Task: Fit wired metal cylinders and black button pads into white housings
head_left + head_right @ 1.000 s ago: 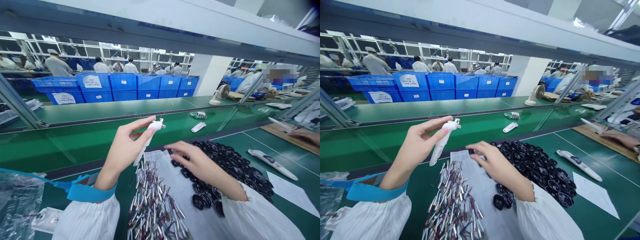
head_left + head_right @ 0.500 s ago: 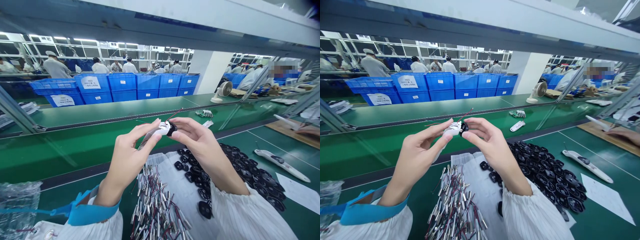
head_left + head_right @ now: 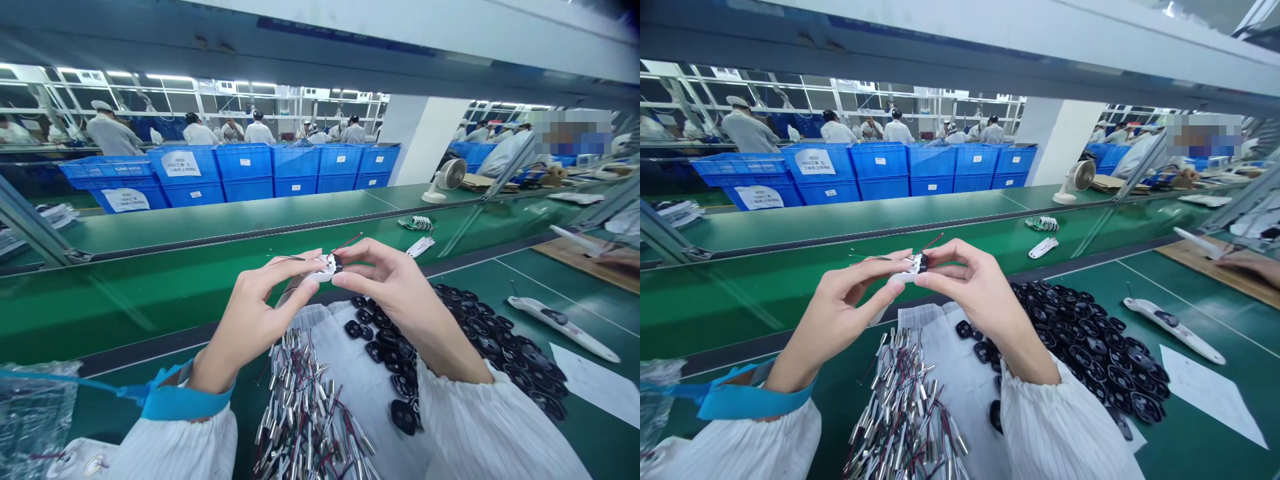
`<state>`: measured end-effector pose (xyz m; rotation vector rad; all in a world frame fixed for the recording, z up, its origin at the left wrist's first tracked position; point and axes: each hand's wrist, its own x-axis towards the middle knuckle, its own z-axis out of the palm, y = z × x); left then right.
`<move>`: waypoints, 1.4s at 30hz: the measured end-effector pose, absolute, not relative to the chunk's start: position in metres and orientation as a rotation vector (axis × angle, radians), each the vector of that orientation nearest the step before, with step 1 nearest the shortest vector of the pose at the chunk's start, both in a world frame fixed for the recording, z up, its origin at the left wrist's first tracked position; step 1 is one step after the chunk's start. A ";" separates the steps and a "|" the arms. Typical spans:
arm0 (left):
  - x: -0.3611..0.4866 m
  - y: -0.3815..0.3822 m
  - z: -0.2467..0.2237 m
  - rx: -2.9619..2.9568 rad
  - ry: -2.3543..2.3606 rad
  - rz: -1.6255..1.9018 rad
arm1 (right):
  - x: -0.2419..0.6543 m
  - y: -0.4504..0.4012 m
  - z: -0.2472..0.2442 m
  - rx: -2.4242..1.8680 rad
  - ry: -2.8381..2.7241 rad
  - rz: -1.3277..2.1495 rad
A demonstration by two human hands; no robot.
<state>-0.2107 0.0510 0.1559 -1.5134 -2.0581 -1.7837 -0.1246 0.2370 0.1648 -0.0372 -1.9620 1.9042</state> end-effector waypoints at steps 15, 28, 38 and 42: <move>-0.217 0.050 0.153 -1.499 -2.226 -1.610 | -0.132 0.239 0.149 -0.009 -2.032 2.067; -0.263 0.044 0.138 -1.458 -2.415 -1.009 | -0.141 0.230 0.133 -0.252 -2.814 1.474; -0.361 0.051 0.050 -1.473 -2.738 -0.422 | -0.150 0.202 0.089 -0.168 -3.517 0.672; -0.359 0.054 0.044 -1.559 -2.743 -0.361 | -0.153 0.210 0.093 -0.061 -3.459 0.814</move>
